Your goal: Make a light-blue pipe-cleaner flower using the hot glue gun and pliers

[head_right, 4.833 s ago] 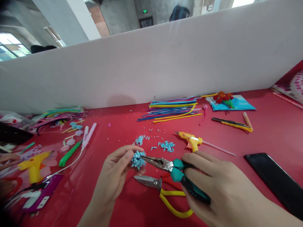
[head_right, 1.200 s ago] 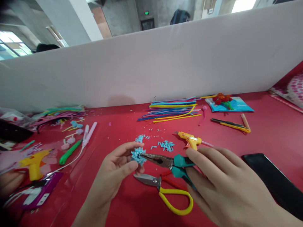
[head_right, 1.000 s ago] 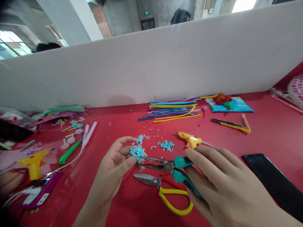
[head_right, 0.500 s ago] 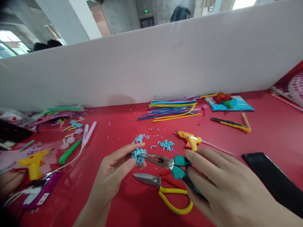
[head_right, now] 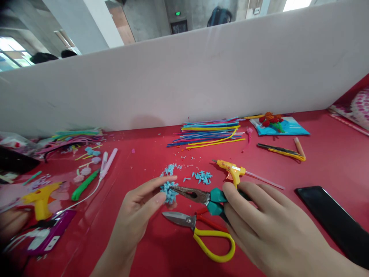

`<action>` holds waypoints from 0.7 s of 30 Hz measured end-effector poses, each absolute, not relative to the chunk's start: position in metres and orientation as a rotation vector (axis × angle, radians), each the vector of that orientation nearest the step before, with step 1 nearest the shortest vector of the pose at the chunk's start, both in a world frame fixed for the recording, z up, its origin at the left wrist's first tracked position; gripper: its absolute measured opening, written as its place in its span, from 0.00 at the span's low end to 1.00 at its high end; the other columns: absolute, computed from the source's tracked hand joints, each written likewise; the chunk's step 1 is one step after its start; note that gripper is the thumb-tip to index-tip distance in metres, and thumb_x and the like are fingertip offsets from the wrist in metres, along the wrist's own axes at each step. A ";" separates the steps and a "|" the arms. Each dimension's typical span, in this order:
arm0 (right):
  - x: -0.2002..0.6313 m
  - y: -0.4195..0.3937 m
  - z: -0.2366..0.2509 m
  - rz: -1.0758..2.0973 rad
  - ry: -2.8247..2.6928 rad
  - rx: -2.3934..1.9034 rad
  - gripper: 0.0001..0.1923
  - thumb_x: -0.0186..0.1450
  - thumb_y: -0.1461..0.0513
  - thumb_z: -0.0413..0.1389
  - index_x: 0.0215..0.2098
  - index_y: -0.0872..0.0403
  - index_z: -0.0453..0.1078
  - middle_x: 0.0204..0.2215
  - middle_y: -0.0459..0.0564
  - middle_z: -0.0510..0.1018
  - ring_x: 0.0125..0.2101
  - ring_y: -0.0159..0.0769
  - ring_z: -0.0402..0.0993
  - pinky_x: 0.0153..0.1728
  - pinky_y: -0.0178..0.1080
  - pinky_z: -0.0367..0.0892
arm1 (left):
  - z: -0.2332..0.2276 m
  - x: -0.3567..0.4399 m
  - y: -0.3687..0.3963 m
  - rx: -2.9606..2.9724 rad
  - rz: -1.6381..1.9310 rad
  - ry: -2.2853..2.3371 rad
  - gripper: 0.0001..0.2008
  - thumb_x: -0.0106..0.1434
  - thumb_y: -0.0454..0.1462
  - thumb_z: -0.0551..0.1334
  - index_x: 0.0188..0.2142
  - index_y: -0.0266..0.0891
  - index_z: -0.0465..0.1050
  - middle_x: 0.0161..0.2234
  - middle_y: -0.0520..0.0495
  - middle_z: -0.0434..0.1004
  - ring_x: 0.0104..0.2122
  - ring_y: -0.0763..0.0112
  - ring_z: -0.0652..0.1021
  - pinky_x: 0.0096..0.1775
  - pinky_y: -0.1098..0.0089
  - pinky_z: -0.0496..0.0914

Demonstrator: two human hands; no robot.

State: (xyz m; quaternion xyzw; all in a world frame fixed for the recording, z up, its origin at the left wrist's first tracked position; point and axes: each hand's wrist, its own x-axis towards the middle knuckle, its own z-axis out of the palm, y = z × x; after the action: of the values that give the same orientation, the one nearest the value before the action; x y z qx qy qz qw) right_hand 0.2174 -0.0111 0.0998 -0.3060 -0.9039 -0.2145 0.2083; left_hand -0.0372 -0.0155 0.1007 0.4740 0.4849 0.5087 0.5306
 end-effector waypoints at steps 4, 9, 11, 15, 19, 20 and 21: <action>0.219 -0.015 0.097 -0.688 -2.490 -0.841 0.13 0.62 0.70 0.46 0.38 0.53 0.69 0.44 0.54 0.76 0.40 0.48 0.69 0.35 0.48 0.63 | 0.098 -0.037 -0.015 1.073 1.202 1.113 0.10 0.60 0.35 0.64 0.40 0.43 0.81 0.28 0.51 0.78 0.23 0.77 0.77 0.29 0.79 0.73; 0.217 -0.018 0.094 -0.718 -2.440 -0.849 0.15 0.61 0.71 0.45 0.38 0.53 0.69 0.42 0.53 0.77 0.38 0.47 0.68 0.32 0.47 0.60 | 0.095 -0.039 -0.016 1.023 1.163 1.073 0.10 0.61 0.36 0.63 0.41 0.40 0.80 0.23 0.51 0.77 0.22 0.75 0.78 0.27 0.77 0.73; 0.217 -0.016 0.095 -0.713 -2.455 -0.845 0.14 0.62 0.70 0.45 0.39 0.52 0.69 0.44 0.52 0.77 0.39 0.47 0.69 0.33 0.47 0.61 | 0.096 -0.037 -0.015 0.988 1.169 1.059 0.10 0.60 0.36 0.63 0.42 0.38 0.79 0.22 0.50 0.77 0.22 0.73 0.78 0.26 0.76 0.73; 0.218 -0.009 0.101 -0.587 -2.475 -0.908 0.07 0.64 0.65 0.50 0.38 0.52 0.70 0.45 0.52 0.76 0.41 0.48 0.70 0.39 0.49 0.64 | 0.099 -0.036 -0.013 0.908 1.240 1.018 0.10 0.58 0.35 0.65 0.40 0.38 0.75 0.26 0.51 0.77 0.22 0.70 0.80 0.26 0.73 0.74; 0.218 -0.006 0.108 -0.443 -2.419 -0.906 0.05 0.65 0.63 0.52 0.35 0.52 0.70 0.42 0.53 0.75 0.41 0.46 0.71 0.41 0.48 0.66 | 0.098 -0.038 -0.009 0.932 1.302 0.995 0.06 0.57 0.33 0.66 0.36 0.38 0.76 0.26 0.51 0.78 0.24 0.72 0.80 0.30 0.74 0.74; 0.218 -0.005 0.108 -0.433 -2.426 -0.898 0.06 0.65 0.64 0.52 0.34 0.52 0.70 0.40 0.52 0.75 0.41 0.45 0.71 0.42 0.47 0.65 | 0.098 -0.038 -0.009 0.948 1.306 0.999 0.06 0.57 0.33 0.66 0.36 0.38 0.77 0.26 0.51 0.78 0.24 0.73 0.79 0.30 0.74 0.74; 0.218 -0.005 0.109 -0.434 -2.443 -0.885 0.06 0.66 0.64 0.51 0.33 0.52 0.70 0.39 0.51 0.76 0.41 0.44 0.71 0.43 0.46 0.65 | 0.097 -0.039 -0.009 0.961 1.307 1.004 0.06 0.57 0.33 0.66 0.37 0.38 0.77 0.27 0.51 0.78 0.24 0.74 0.79 0.31 0.75 0.73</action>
State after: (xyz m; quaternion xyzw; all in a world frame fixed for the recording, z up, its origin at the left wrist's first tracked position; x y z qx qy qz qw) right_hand 0.2184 -0.0054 0.1086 -0.3253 -0.8976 -0.1594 0.2511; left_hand -0.0386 -0.0093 0.0973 0.4108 0.4292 0.5588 0.5786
